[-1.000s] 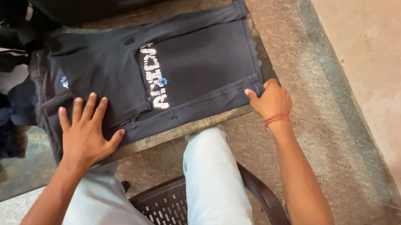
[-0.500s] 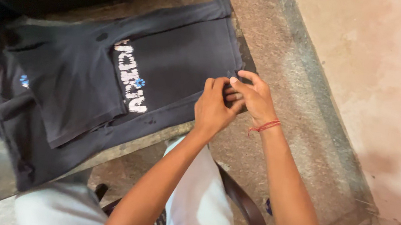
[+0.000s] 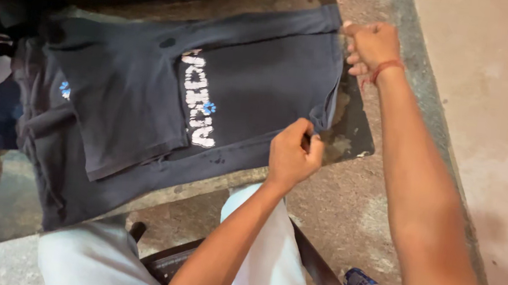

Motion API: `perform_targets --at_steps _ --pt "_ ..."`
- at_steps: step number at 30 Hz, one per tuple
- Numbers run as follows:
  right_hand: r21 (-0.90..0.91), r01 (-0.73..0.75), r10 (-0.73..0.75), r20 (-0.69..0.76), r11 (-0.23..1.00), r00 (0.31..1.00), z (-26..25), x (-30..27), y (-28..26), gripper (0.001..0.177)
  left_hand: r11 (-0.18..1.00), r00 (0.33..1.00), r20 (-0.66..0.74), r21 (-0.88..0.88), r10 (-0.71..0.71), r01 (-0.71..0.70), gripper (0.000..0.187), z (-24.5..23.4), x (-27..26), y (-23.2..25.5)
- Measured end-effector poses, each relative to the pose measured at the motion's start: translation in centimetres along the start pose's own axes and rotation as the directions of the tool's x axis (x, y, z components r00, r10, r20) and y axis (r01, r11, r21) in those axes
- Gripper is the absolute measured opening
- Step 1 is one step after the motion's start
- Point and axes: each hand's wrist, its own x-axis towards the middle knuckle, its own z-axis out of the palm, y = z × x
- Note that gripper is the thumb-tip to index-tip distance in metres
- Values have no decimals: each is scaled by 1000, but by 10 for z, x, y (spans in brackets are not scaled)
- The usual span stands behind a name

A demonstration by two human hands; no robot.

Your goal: The person folds a black t-shirt and a blue patterned shirt by hand on a wooden surface and places them into an open suitcase.

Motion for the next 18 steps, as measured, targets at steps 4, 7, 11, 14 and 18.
perform_targets --at_steps 4,7,11,14,18 --pt "-55 -132 134 48 990 990 25 28 -15 44 1000 1000 -2 -31 6 -6 14 -2 1 2" --pt "-58 -113 117 76 992 990 38 51 -14 48 1000 1000 -7 -23 19 -19 17 -2 -2 -1" --pt "-94 1 -2 -7 996 1000 45 89 -1 39 999 1000 29 -32 7 -6 18 -1 -4 -5" --pt "-96 -91 93 18 991 995 46 99 3 32 998 999 -11 -54 34 -35 15 -2 -3 -2" --pt "-329 382 -448 -157 864 880 51 76 -7 30 996 999 15 -81 -47 48 16 -10 5 8"
